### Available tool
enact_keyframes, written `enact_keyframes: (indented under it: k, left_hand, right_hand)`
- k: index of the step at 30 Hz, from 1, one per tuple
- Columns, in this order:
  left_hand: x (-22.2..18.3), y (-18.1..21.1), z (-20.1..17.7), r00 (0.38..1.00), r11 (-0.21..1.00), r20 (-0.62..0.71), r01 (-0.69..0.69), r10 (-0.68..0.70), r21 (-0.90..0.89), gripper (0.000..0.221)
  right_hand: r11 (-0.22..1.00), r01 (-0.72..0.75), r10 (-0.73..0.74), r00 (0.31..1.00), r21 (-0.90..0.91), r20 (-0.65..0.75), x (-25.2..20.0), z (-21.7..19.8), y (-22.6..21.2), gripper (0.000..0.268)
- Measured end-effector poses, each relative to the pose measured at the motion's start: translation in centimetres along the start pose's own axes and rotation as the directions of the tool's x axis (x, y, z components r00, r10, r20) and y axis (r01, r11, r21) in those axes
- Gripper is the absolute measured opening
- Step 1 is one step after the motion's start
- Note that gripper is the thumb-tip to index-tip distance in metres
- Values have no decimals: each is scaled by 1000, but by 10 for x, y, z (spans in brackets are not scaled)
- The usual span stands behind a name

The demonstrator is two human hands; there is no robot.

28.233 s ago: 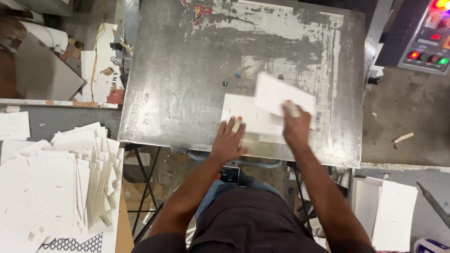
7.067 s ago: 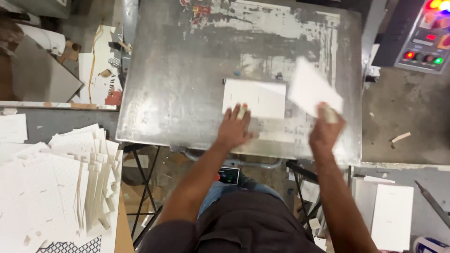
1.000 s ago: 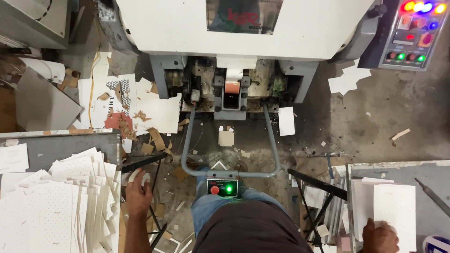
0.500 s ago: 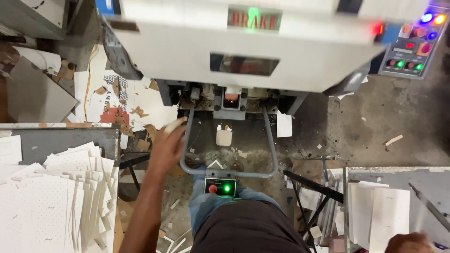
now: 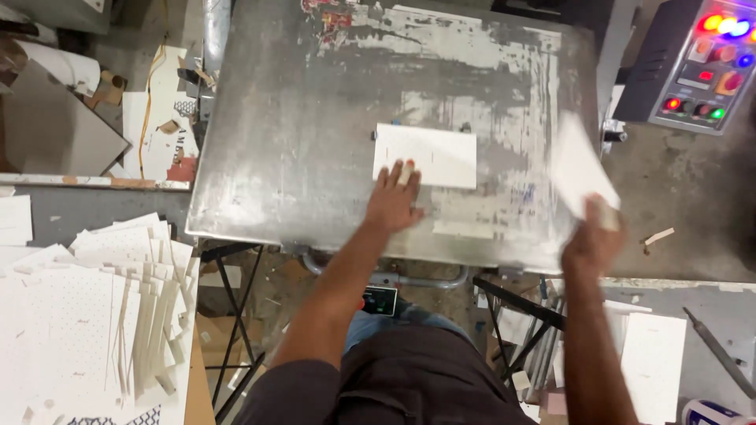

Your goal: Placing cardstock sheets onto a machine bed for die-cutting and removing finished pieces.

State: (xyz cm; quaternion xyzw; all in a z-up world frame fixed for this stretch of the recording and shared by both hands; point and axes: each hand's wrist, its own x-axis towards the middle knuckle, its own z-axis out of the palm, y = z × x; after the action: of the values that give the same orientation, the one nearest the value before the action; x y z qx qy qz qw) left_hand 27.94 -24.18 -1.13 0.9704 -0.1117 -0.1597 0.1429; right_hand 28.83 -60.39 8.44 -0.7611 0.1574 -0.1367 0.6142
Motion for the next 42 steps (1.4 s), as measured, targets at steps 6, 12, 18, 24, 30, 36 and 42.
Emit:
enact_keyframes:
  k: [6, 12, 18, 24, 30, 36, 42]
  left_hand:
    - [-102, 17, 28, 995, 995, -72, -75, 71, -59, 96]
    - [-170, -10, 57, 981, 995, -170, -91, 98, 49, 67]
    - [-224, -55, 20, 948, 992, -302, -123, 105, -41, 46]
    - [-296, -109, -55, 861, 973, -455, 179, -227, -147, 28]
    - [-442, -218, -33, 499, 628, -781, 757, -376, 180, 26]
    - [-547, -298, 75, 167, 206, -685, 978, -710, 25, 25]
    - [-548, -300, 125, 148, 185, -129, 919, -980, -349, 66]
  right_hand:
    - [128, 836, -467, 525, -533, 711, -38, 116, 49, 40]
    - [227, 906, -271, 411, -357, 870, -62, 167, 78, 50]
    - [240, 931, -314, 343, -275, 885, -45, 189, 77, 46]
    - [293, 925, -295, 329, -243, 897, -28, 193, 91, 49]
    - [417, 869, -222, 381, -266, 898, -25, 205, 82, 68]
    - [408, 809, -27, 473, -422, 880, -10, 226, 72, 72]
    - [510, 766, -127, 517, -391, 847, 34, 185, 21, 55]
